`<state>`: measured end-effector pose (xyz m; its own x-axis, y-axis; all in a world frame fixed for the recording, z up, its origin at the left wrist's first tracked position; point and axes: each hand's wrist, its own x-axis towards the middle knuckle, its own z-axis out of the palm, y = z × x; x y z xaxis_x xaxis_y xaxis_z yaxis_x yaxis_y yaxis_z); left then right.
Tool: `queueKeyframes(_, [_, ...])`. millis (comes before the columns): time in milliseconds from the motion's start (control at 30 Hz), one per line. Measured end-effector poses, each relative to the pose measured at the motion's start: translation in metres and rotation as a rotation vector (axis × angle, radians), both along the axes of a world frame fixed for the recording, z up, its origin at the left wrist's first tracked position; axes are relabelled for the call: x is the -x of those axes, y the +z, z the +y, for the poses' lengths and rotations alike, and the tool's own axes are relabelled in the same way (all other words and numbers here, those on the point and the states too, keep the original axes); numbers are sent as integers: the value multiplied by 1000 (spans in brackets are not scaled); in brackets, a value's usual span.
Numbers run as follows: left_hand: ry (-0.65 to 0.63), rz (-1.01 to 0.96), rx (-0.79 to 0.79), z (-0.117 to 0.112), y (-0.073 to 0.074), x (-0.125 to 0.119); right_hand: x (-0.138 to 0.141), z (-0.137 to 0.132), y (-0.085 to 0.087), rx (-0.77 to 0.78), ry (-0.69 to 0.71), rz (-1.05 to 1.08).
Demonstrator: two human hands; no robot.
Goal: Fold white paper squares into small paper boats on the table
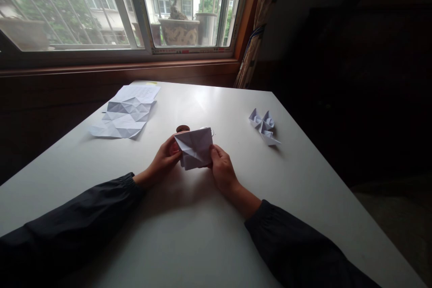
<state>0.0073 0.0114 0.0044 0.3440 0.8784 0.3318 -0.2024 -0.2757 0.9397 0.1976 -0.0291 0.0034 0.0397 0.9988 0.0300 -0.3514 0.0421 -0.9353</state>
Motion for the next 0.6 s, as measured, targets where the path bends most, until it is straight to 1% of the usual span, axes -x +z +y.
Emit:
queueKeyframes(67, [45, -19, -29, 1, 1, 0, 1, -5, 3, -23, 39, -128])
queueKeyframes(133, [100, 2, -84, 1, 2, 2, 1, -9, 6, -73, 62, -272])
queueKeyframes(233, [189, 144, -150, -2, 4, 6, 0, -12, 9, -174, 71, -445])
queueKeyframes(300, [225, 265, -175, -7, 7, 7, 0, -11, 8, -198, 97, -489])
queueKeyframes(367, [229, 360, -213, -13, 12, 6, -1, -9, 6, -187, 121, -475])
queueKeyframes(433, [243, 406, -277, -17, 17, 3, -2, -7, 4, -157, 120, -415])
queueKeyframes(533, [297, 421, -422, -19, 20, -1, -4, -3, 7, -49, 124, -204])
queueKeyframes(600, [286, 433, -521, -16, 19, -2, -6, -1, 12, 48, 158, -18])
